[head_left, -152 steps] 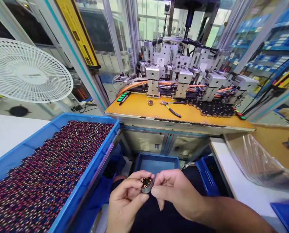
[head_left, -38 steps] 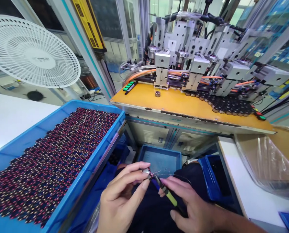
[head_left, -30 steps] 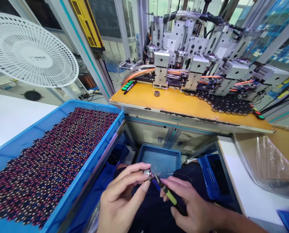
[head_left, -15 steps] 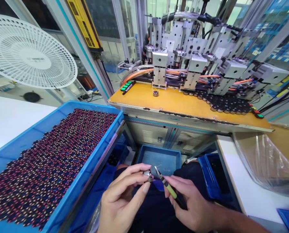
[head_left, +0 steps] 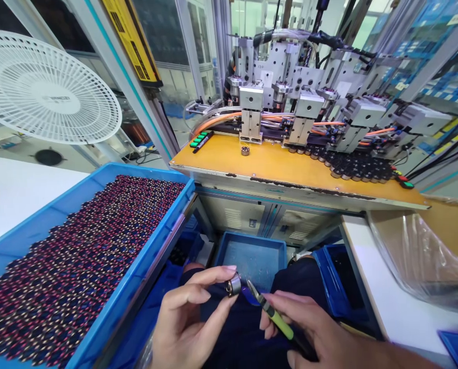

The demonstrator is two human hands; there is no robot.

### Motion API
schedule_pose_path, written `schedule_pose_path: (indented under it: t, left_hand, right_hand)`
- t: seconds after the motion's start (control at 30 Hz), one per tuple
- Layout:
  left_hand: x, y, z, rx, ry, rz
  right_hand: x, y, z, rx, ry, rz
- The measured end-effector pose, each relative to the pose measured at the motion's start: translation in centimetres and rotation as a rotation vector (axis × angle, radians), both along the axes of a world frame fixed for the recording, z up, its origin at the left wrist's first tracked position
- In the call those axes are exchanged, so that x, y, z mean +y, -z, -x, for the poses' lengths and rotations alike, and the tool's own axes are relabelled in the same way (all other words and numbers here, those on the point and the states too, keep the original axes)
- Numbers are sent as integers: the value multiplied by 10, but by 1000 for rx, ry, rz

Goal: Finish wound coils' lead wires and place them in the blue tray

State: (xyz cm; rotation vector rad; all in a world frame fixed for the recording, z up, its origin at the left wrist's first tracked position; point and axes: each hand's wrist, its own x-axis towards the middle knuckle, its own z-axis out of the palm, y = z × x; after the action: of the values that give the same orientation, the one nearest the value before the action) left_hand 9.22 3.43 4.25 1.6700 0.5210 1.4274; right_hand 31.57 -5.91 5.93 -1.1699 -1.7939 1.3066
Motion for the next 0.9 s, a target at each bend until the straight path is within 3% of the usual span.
schedule_pose_path:
  t: [0.5, 0.9]
  left_hand:
    - [-4, 5, 8, 58, 17, 13]
    - [-7, 2, 7, 69, -15, 36]
  right_hand:
    - [5, -2, 10, 60, 7, -8]
    - [12, -9, 17, 134, 43, 100]
